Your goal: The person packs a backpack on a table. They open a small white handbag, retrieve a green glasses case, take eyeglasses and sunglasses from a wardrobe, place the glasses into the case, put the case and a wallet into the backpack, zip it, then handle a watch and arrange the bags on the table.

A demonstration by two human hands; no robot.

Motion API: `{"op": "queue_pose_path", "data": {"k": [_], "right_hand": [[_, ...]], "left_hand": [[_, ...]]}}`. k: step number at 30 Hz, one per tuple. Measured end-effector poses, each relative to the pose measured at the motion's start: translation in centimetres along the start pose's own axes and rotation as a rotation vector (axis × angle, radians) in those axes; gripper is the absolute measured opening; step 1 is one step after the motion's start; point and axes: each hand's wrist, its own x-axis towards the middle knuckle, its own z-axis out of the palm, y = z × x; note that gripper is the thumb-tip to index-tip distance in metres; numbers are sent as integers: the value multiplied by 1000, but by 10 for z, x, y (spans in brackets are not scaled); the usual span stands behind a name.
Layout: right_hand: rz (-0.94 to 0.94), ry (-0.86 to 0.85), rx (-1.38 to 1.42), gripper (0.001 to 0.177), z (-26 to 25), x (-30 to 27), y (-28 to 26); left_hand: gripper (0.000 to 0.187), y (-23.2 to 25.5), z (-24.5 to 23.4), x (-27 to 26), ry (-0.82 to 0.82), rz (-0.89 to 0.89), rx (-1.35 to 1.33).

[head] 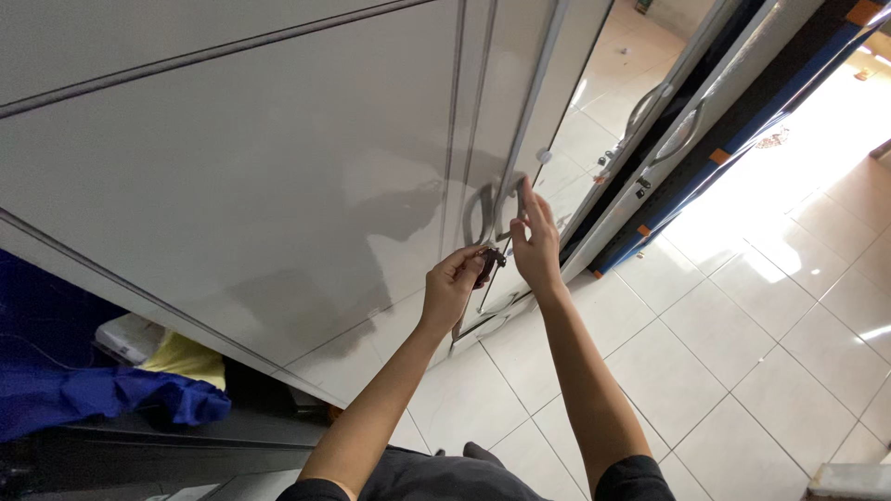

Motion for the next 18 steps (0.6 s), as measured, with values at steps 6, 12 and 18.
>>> {"op": "queue_pose_path", "data": {"k": [6,12,18], "right_hand": [[28,-3,2,74,4,-5,-10],[120,-29,71,65,1,-27,-13],[454,-43,633,46,-15,-97,4]], "left_hand": [[29,0,-19,-2,-57,-34,-27],[29,-7,-25,-5,-117,-15,74],[32,-21,-14,-18,-202,-112,105]]}}
